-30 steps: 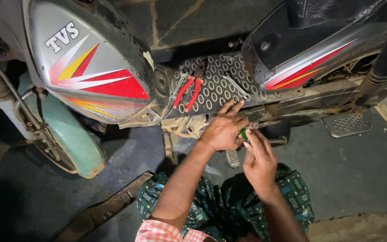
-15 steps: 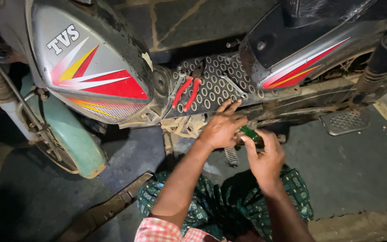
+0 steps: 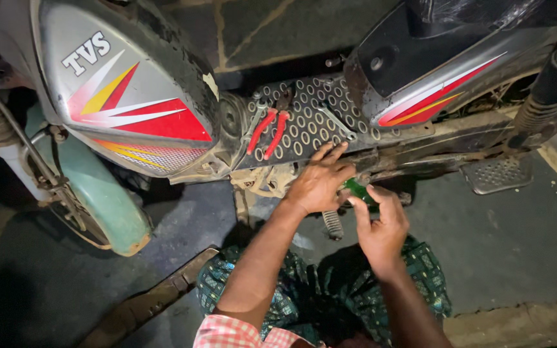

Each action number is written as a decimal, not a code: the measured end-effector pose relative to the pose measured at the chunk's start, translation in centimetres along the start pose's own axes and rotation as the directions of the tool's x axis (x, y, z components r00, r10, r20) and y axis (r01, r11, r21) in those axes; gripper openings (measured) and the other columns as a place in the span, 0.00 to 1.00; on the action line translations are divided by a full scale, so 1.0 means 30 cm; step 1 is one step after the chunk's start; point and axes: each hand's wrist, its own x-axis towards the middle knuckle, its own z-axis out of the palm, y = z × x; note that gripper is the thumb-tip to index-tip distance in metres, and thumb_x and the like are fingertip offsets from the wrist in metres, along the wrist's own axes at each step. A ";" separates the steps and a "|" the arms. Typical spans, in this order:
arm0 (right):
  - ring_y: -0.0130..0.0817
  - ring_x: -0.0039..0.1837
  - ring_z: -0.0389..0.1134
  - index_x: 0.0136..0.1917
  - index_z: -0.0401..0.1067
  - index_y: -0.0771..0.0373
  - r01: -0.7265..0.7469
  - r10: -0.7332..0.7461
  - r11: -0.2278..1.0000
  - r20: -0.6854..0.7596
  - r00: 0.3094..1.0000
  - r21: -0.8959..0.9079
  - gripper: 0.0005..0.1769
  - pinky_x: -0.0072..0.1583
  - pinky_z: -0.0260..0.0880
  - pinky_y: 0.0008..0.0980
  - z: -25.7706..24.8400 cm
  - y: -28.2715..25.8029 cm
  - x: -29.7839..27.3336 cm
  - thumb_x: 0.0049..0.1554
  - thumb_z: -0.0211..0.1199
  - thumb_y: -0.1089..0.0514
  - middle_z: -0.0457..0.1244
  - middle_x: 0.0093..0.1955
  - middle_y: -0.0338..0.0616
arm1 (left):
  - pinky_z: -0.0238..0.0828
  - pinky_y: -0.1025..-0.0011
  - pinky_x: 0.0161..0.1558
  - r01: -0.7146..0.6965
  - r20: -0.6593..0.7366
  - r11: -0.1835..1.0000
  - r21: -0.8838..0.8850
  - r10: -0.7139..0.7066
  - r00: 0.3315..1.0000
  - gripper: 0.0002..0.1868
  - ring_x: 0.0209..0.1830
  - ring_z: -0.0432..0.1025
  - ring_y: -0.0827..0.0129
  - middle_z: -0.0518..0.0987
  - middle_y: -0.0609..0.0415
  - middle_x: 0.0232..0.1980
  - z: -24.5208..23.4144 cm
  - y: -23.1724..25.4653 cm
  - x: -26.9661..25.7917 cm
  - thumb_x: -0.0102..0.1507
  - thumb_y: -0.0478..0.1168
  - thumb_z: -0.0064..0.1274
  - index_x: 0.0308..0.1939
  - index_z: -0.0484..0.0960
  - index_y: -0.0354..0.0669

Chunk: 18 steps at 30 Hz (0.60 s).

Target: The person is sitting on the floor and using a green-handled screwdriver to tighten a screw on the lower side panel of a TVS motorcycle. The person repeatedly turns the screwdriver while holding the panel steady with the other hand.

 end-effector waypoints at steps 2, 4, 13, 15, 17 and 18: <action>0.47 0.55 0.72 0.56 0.72 0.66 0.011 -0.011 1.000 -0.005 1.000 0.006 0.17 0.59 0.72 0.37 -0.009 0.007 0.010 0.56 0.74 0.62 0.69 0.55 0.51 | 0.44 0.48 0.79 -0.036 -0.035 0.999 -0.006 0.036 0.999 0.21 0.77 0.59 0.47 0.81 0.51 0.57 0.012 -0.005 -0.001 0.52 0.40 0.63 0.49 0.80 0.45; 0.48 0.58 0.71 0.58 0.71 0.67 0.061 -0.061 0.997 -0.004 0.998 0.037 0.18 0.61 0.71 0.39 -0.006 0.005 0.027 0.57 0.72 0.62 0.68 0.58 0.53 | 0.43 0.47 0.79 -0.055 -0.081 0.998 -0.028 0.053 0.995 0.22 0.77 0.59 0.48 0.81 0.52 0.58 0.017 -0.011 -0.004 0.52 0.40 0.62 0.51 0.81 0.47; 0.50 0.65 0.72 0.66 0.70 0.66 0.065 -0.069 0.996 0.057 0.996 0.059 0.17 0.64 0.72 0.40 0.018 0.007 -0.022 0.63 0.61 0.65 0.67 0.64 0.56 | 0.43 0.45 0.78 -0.035 -0.070 0.999 -0.011 0.034 0.997 0.28 0.77 0.58 0.48 0.78 0.49 0.64 0.003 0.012 -0.008 0.52 0.45 0.63 0.57 0.82 0.49; 0.47 0.60 0.74 0.63 0.72 0.67 0.019 -0.022 0.998 0.052 0.998 0.054 0.17 0.60 0.74 0.38 0.009 0.019 -0.027 0.61 0.67 0.63 0.69 0.60 0.54 | 0.43 0.45 0.77 -0.042 -0.104 0.999 0.002 0.042 0.994 0.29 0.77 0.58 0.50 0.76 0.49 0.68 0.015 0.015 -0.014 0.52 0.43 0.64 0.59 0.81 0.48; 0.46 0.55 0.74 0.57 0.72 0.67 0.019 -0.019 1.000 0.005 1.000 0.009 0.18 0.57 0.74 0.38 0.016 0.035 -0.027 0.57 0.73 0.61 0.69 0.56 0.53 | 0.43 0.49 0.81 -0.052 -0.156 0.998 0.044 0.058 0.986 0.30 0.79 0.59 0.55 0.74 0.49 0.71 0.038 0.023 -0.038 0.56 0.42 0.63 0.63 0.79 0.48; 0.46 0.53 0.74 0.55 0.72 0.67 0.018 -0.019 1.000 -0.019 1.000 -0.012 0.18 0.55 0.74 0.37 0.021 0.044 -0.026 0.55 0.76 0.59 0.70 0.54 0.52 | 0.43 0.51 0.83 -0.055 -0.182 0.996 0.066 0.066 0.981 0.30 0.80 0.59 0.57 0.73 0.49 0.73 0.053 0.029 -0.053 0.57 0.41 0.63 0.65 0.78 0.48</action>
